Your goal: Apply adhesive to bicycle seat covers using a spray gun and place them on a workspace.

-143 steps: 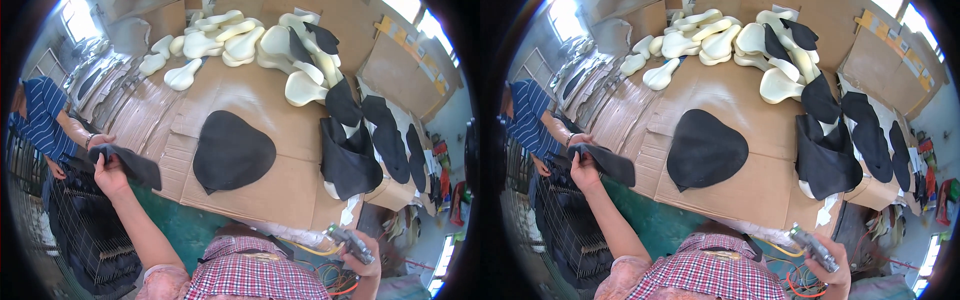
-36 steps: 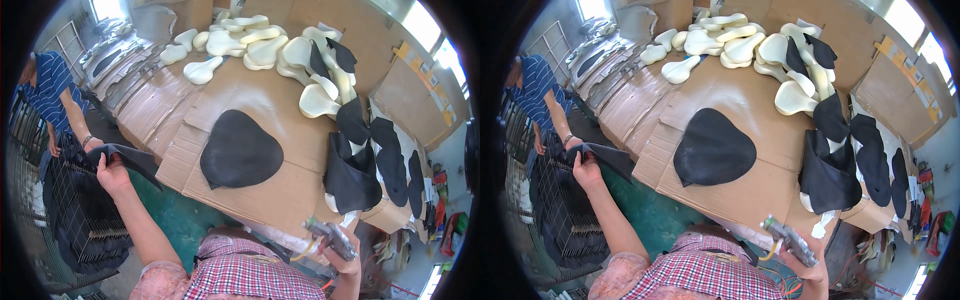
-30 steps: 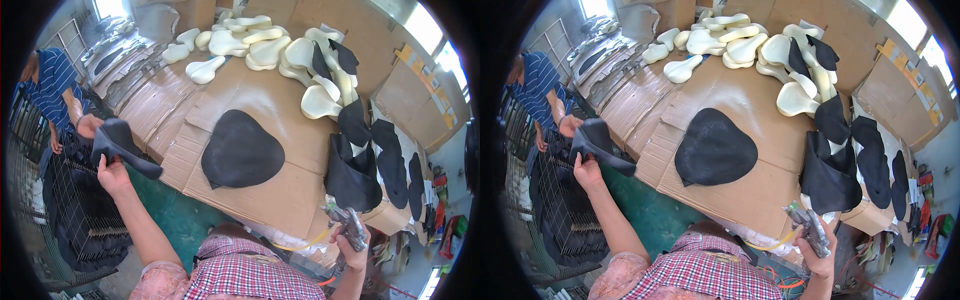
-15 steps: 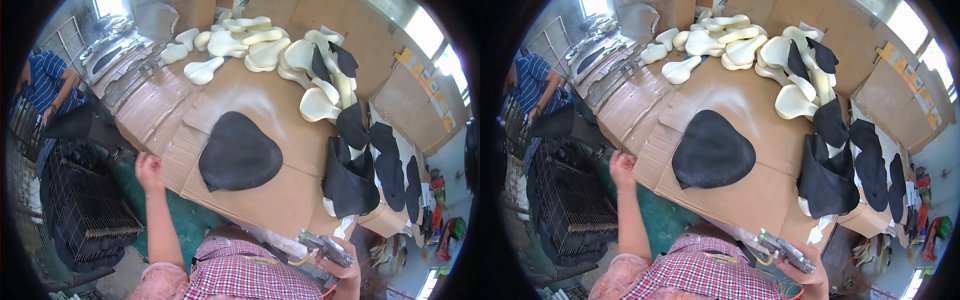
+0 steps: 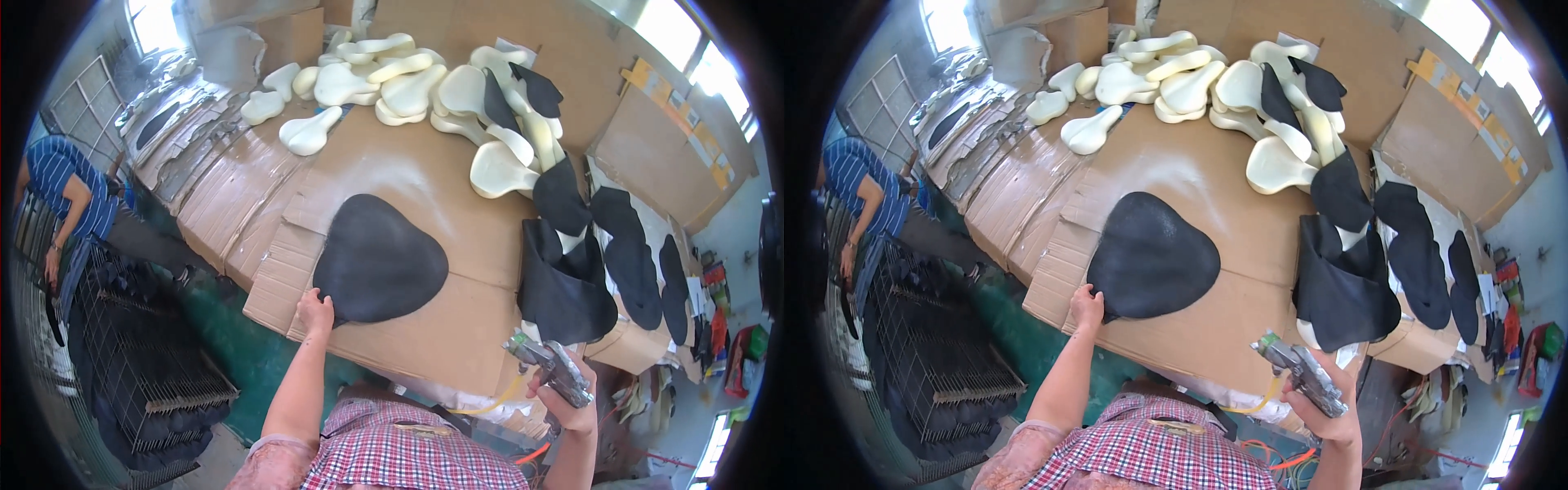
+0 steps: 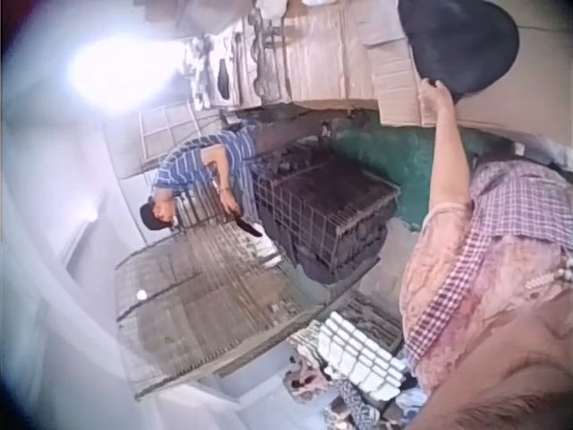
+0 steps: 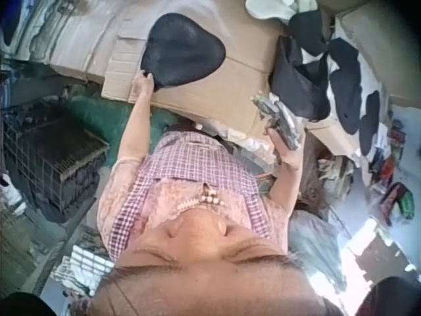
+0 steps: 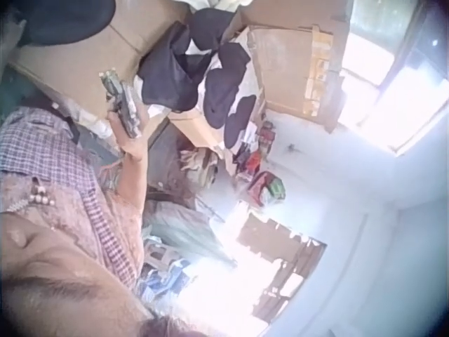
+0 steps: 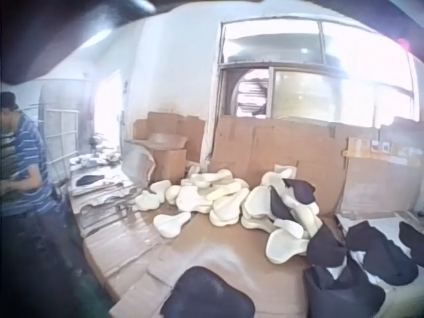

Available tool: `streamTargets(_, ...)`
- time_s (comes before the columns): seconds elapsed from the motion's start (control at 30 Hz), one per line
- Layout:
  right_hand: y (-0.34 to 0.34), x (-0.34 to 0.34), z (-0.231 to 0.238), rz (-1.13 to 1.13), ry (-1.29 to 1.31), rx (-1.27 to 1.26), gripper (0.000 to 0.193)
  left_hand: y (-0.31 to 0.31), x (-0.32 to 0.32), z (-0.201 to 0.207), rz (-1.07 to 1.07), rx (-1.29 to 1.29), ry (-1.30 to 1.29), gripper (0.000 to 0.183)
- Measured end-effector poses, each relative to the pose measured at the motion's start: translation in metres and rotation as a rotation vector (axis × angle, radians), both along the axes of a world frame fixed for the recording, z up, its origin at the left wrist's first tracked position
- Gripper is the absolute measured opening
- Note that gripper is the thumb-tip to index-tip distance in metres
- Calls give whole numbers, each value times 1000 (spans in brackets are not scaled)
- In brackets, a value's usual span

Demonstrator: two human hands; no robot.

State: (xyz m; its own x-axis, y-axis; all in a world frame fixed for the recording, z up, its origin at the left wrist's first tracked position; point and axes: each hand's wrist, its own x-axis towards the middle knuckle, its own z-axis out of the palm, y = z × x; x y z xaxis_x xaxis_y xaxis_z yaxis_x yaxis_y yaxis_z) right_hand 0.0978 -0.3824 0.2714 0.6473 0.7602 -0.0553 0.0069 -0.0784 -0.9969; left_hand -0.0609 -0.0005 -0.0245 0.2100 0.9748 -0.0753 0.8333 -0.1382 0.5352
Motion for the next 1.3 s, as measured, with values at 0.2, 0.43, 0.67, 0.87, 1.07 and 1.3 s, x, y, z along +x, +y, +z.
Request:
streamTargets(0.2, -26, 10, 11, 173, -203, -268, 48, -1, 7, -3, 52, 49, 77, 21)
streamTargets(0.43, -33, 4, 2, -9, -81, -184, 48, 10, 10, -5, -11, 10, 12, 14)
streamTargets(0.67, -40, -6, 5, -87, 51, -168, 54, -1, 14, 3, 75, 1, -112, 19)
streamTargets(0.87, -61, -2, -6, 13, 63, -161, 56, -3, 24, 14, -16, 19, -78, 18)
streamTargets(1.07, -21, -8, -12, -92, 47, 30, 54, 10, 21, -19, 290, -355, -721, 34)
streamTargets(1.3, -44, -16, -22, 43, 56, -70, 59, -6, 42, 19, 419, -800, -1105, 49)
